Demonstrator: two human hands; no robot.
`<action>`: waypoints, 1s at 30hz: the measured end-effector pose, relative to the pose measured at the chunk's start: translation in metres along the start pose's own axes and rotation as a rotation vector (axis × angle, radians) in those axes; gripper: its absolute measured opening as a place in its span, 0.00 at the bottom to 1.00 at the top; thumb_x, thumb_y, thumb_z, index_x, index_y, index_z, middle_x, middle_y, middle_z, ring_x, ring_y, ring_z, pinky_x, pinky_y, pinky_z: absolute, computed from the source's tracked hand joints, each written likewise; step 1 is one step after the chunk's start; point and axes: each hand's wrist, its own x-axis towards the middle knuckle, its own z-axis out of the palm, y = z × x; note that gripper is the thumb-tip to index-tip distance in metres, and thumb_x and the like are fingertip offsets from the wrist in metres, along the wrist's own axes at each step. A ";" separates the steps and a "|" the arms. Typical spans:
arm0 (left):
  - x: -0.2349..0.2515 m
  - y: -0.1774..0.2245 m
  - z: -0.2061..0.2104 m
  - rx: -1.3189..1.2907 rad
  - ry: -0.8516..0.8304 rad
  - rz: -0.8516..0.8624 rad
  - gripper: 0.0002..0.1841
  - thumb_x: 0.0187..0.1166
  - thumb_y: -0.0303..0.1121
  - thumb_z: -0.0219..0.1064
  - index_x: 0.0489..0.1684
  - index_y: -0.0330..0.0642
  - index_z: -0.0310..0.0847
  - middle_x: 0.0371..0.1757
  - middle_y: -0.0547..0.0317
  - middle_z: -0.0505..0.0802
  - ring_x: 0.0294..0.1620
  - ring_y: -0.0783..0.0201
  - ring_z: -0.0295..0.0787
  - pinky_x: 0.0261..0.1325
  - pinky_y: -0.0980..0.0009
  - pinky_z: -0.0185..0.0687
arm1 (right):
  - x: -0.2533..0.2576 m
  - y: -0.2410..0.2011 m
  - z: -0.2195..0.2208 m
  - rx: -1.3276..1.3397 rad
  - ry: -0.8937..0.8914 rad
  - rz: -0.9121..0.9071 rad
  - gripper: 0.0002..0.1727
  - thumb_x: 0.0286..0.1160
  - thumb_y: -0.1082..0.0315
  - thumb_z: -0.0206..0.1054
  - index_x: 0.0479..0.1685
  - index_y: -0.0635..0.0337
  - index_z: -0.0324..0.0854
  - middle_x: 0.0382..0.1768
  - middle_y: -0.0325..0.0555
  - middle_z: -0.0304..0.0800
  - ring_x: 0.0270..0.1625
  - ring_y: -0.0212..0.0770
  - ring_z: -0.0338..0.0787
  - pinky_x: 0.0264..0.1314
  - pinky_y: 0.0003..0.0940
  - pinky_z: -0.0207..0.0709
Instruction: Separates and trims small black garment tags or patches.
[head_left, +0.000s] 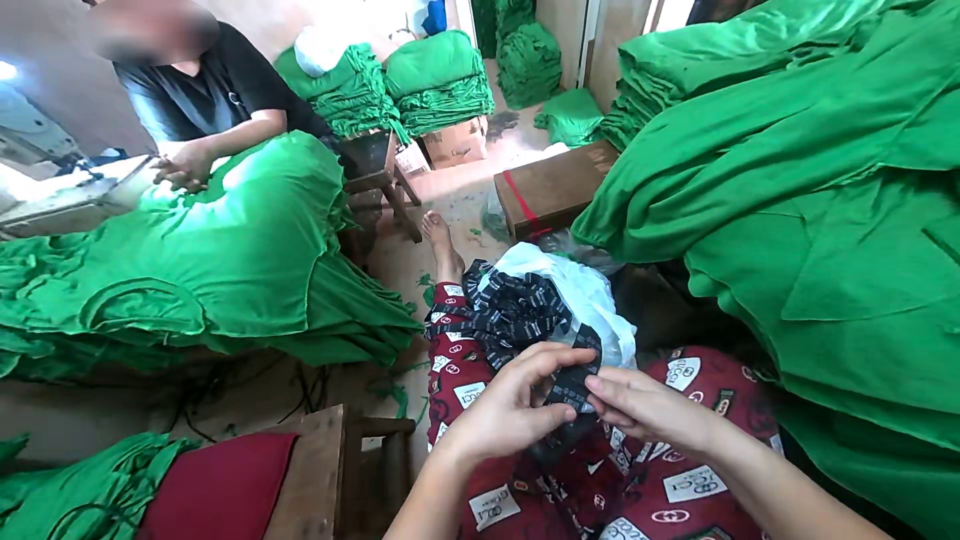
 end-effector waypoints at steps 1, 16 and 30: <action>0.000 0.000 0.000 0.000 -0.002 0.003 0.30 0.70 0.18 0.69 0.77 0.32 0.74 0.73 0.49 0.80 0.58 0.73 0.84 0.54 0.79 0.84 | 0.000 0.001 0.000 -0.007 0.004 -0.014 0.16 0.89 0.55 0.47 0.32 0.47 0.74 0.15 0.21 0.66 0.14 0.15 0.59 0.16 0.12 0.51; 0.000 -0.007 0.006 0.008 -0.023 -0.012 0.30 0.69 0.18 0.70 0.77 0.32 0.75 0.72 0.48 0.81 0.56 0.72 0.84 0.51 0.79 0.83 | 0.011 0.013 0.007 0.124 0.032 0.015 0.16 0.86 0.51 0.53 0.35 0.47 0.79 0.13 0.20 0.69 0.12 0.15 0.61 0.15 0.12 0.54; 0.016 -0.098 0.015 -0.009 -0.055 -0.515 0.34 0.69 0.18 0.70 0.82 0.40 0.71 0.81 0.47 0.75 0.56 0.61 0.84 0.58 0.64 0.82 | -0.004 0.087 -0.013 0.083 0.096 0.271 0.27 0.90 0.44 0.40 0.61 0.53 0.78 0.18 0.28 0.73 0.09 0.21 0.54 0.11 0.17 0.47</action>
